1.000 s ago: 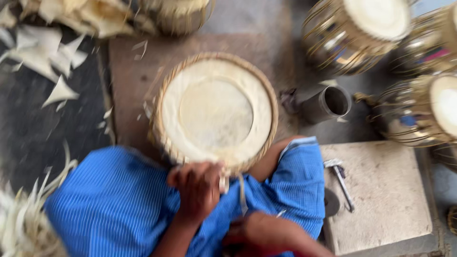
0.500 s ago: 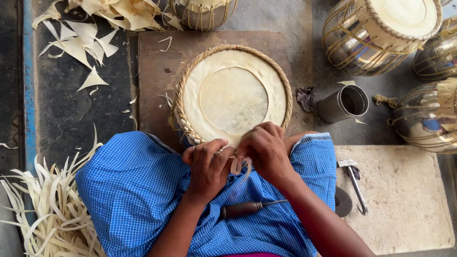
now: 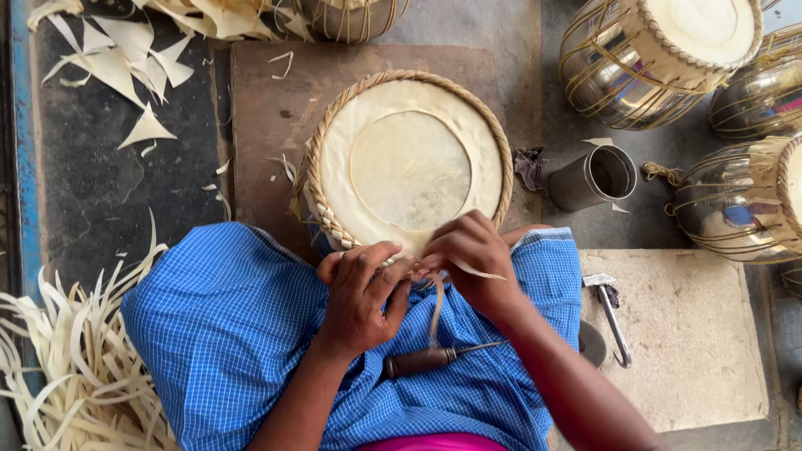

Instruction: The person sits on the floor and uses a metal tool to thread leather straps through the braided rim of a drum head, pulling the straps tight to secure them.

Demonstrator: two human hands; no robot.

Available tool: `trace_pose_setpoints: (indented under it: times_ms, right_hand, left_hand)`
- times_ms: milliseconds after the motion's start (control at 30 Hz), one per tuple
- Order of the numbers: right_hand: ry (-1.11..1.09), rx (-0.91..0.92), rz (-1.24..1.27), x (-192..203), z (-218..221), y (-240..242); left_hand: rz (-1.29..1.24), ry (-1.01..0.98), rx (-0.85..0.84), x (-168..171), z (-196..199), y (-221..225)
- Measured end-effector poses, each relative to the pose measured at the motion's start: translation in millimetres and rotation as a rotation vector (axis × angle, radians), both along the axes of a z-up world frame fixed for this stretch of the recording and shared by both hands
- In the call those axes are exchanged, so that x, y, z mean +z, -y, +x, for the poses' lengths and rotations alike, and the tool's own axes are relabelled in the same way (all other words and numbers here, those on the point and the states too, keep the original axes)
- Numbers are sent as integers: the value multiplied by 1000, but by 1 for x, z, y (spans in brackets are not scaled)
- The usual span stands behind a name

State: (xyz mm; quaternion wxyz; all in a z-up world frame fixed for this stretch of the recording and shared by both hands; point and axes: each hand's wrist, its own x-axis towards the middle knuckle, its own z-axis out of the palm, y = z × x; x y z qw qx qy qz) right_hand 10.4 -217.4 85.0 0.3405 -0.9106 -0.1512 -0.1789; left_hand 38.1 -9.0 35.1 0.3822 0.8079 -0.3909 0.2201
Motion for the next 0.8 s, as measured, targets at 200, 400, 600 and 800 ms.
trace_pose_setpoints:
  times_ms: [200, 400, 600, 800]
  right_hand:
    - [-272, 10, 431, 8, 3, 6]
    - [73, 83, -77, 19, 7, -8]
    - [108, -256, -136, -22, 2, -28]
    - [-355, -186, 927, -16, 11, 0]
  left_hand:
    - [71, 27, 53, 8, 4, 3]
    - [89, 36, 15, 15, 10, 0]
    - [8, -58, -30, 6, 9, 7]
    - [-30, -72, -109, 16, 18, 4]
